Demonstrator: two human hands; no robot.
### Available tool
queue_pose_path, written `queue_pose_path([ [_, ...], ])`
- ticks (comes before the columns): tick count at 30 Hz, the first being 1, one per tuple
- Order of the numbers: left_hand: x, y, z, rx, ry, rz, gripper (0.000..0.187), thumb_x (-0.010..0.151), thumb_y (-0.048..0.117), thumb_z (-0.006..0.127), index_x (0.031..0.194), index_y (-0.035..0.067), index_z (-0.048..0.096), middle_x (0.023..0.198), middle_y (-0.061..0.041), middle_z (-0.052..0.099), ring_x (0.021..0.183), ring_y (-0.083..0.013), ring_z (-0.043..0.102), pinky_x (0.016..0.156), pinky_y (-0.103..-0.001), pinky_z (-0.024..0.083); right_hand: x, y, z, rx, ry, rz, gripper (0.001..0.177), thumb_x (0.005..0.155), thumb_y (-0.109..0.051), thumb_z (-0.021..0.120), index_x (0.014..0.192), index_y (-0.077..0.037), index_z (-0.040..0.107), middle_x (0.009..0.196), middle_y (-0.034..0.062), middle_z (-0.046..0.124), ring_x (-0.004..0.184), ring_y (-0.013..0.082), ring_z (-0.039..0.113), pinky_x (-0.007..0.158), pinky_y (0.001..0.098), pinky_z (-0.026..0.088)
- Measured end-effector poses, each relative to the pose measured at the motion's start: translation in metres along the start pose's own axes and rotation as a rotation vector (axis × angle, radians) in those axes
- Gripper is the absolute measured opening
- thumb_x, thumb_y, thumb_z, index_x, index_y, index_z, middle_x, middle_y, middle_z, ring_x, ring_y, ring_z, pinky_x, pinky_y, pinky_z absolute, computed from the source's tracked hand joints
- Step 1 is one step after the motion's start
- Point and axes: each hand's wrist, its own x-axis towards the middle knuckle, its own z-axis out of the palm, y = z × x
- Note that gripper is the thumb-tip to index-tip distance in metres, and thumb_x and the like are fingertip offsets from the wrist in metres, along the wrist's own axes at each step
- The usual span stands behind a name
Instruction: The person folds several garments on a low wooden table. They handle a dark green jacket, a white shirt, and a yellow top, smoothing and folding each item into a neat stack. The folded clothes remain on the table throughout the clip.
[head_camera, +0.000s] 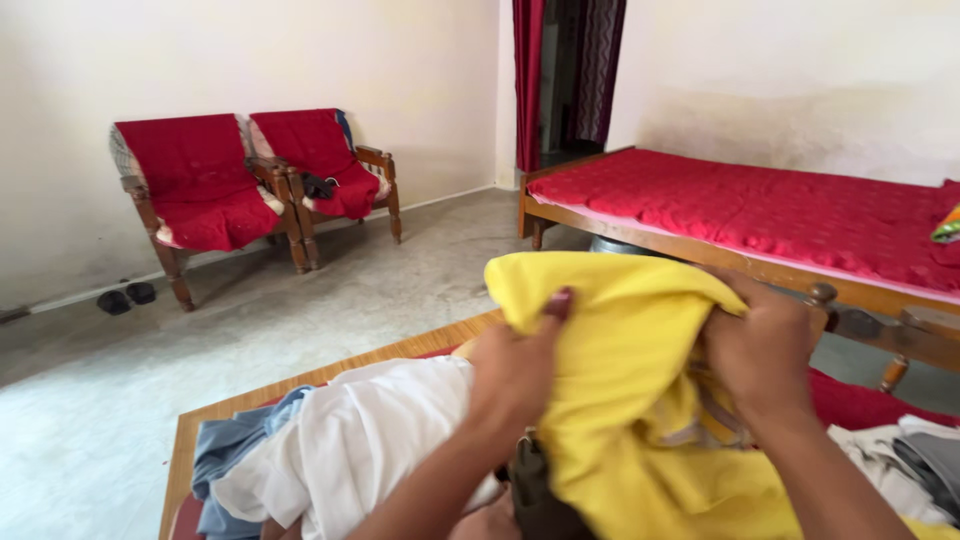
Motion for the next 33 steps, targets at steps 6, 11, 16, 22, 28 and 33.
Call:
queue_pose_path([
  [6,0.01,-0.027,-0.072,0.679,0.177,-0.016,0.084,0.082,0.079,0.061,0.113,0.002,0.072,0.107,-0.019,0.071,0.108,-0.0356,0.067,0.094,-0.05,0.05,0.014,-0.023,0.092,-0.109,-0.444,0.178,0.087,0.069,-0.004,0.082,0.15,-0.016,0.052,0.122,0.0143,0.07,0.099,0.027,0.074,0.085,0.0353,0.054],
  [11,0.002,-0.061,-0.056,0.654,0.173,0.59,0.105,0.061,0.066,0.081,0.14,0.001,0.054,0.138,-0.023,0.053,0.137,-0.0441,0.043,0.104,-0.064,0.026,-0.031,-0.03,0.135,0.222,-0.533,0.173,0.047,0.08,-0.02,0.081,0.124,-0.004,0.072,0.113,0.0131,0.081,0.099,0.0191,0.075,0.084,0.0305,0.06],
  [16,0.013,-0.086,-0.052,0.659,-0.088,0.478,0.059,0.075,0.04,0.081,0.12,0.005,0.067,0.131,-0.014,0.061,0.141,-0.0374,0.04,0.112,-0.058,0.024,-0.054,-0.024,0.141,0.205,-0.631,0.252,0.036,0.079,-0.009,0.071,0.114,-0.005,0.079,0.106,0.007,0.083,0.089,0.0097,0.079,0.08,0.0266,0.06],
  [22,0.015,-0.084,-0.063,0.375,0.165,0.398,0.027,0.077,0.016,0.068,0.102,0.008,0.074,0.102,-0.012,0.074,0.106,-0.0318,0.066,0.094,-0.042,0.048,-0.044,-0.028,0.124,0.181,-0.473,0.464,0.053,0.083,0.007,0.058,0.13,-0.005,0.077,0.104,0.0225,0.081,0.085,0.0335,0.075,0.077,0.0397,0.057],
  [28,0.014,-0.065,-0.07,0.153,0.252,0.191,0.027,0.087,0.025,0.06,0.104,0.009,0.075,0.095,-0.014,0.074,0.097,-0.0333,0.067,0.088,-0.045,0.048,-0.051,-0.023,0.131,0.379,-0.675,-0.04,0.056,0.076,0.001,0.071,0.133,-0.001,0.067,0.129,0.0157,0.07,0.12,0.0179,0.063,0.098,0.0329,0.047],
  [33,0.015,-0.07,-0.07,0.036,0.164,0.137,0.031,0.09,0.029,0.058,0.104,0.007,0.074,0.094,-0.015,0.076,0.094,-0.0316,0.073,0.087,-0.042,0.053,-0.038,-0.03,0.138,0.215,-0.529,0.12,0.043,0.084,-0.003,0.057,0.126,-0.006,0.07,0.104,0.0104,0.082,0.096,0.0139,0.077,0.085,0.0283,0.057],
])
